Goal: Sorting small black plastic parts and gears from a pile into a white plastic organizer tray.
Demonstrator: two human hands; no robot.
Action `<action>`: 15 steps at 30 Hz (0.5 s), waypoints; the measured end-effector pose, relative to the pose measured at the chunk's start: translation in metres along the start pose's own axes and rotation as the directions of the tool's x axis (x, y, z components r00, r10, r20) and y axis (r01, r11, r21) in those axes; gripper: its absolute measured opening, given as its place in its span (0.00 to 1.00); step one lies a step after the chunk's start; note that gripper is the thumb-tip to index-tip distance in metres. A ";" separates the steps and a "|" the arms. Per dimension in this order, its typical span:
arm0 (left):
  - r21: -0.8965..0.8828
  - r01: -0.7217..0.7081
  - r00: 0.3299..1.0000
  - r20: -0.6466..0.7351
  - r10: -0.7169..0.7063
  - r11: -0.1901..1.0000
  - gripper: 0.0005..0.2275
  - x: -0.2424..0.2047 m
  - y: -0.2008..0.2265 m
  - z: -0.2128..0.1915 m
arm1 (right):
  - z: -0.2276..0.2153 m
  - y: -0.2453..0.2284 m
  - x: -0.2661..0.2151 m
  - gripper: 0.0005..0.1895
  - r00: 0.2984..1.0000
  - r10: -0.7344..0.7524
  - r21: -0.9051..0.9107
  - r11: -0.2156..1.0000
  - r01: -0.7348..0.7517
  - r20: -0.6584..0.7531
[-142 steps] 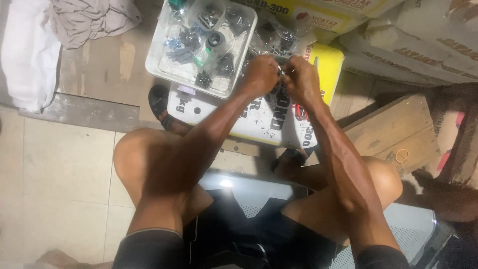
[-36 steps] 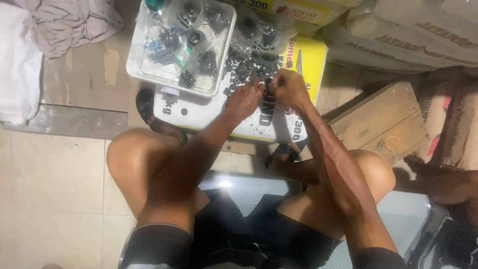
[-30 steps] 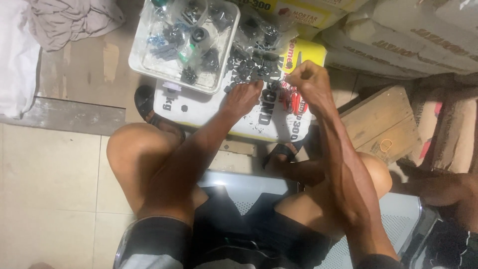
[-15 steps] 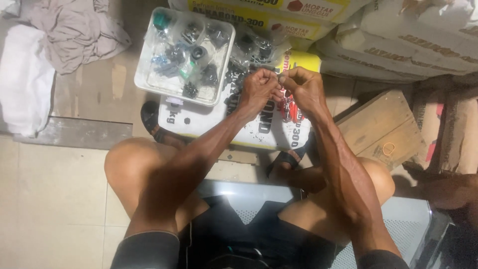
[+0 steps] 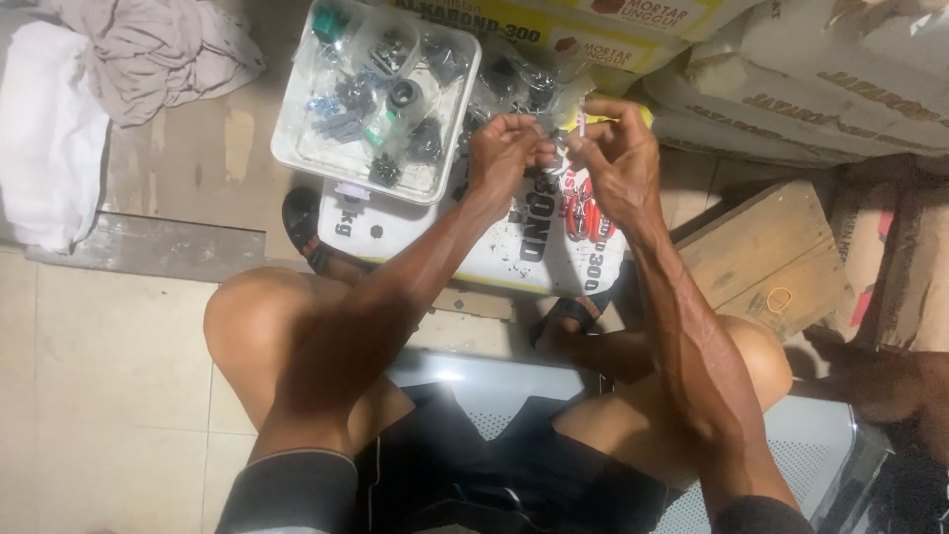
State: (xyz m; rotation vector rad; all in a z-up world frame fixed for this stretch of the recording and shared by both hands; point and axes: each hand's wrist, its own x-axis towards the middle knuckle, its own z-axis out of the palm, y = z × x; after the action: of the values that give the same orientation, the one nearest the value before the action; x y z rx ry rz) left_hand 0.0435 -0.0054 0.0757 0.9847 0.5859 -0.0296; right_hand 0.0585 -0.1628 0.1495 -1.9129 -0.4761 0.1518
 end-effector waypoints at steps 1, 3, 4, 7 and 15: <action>0.002 0.002 1.000 0.001 -0.002 1.000 0.05 -0.001 -0.004 -0.003 | 0.001 -0.007 -0.003 0.17 1.000 0.002 0.001 1.000 -0.002 -0.002; -0.062 -0.127 0.989 0.064 0.131 0.990 0.09 -0.002 -0.010 -0.008 | 0.002 -0.021 -0.007 0.14 0.994 0.083 0.077 0.993 -0.089 0.071; -0.061 -0.127 0.989 0.067 0.131 0.990 0.09 -0.003 -0.010 -0.007 | 0.002 -0.020 -0.007 0.14 0.994 0.083 0.078 0.993 -0.088 0.067; -0.074 -0.141 0.987 0.072 0.147 0.987 0.09 -0.006 -0.009 -0.006 | 0.000 -0.019 -0.007 0.12 0.983 0.117 0.081 0.988 -0.130 0.144; -0.047 -0.192 0.975 0.108 0.196 0.980 0.08 -0.008 -0.006 -0.005 | -0.003 -0.014 -0.007 0.12 0.972 0.134 0.035 0.989 -0.143 0.194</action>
State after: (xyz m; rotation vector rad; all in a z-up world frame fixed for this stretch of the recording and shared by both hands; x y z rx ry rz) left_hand 0.0328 -0.0066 0.0723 0.9949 0.3836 0.0987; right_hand 0.0492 -0.1642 0.1631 -1.8925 -0.4623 0.4387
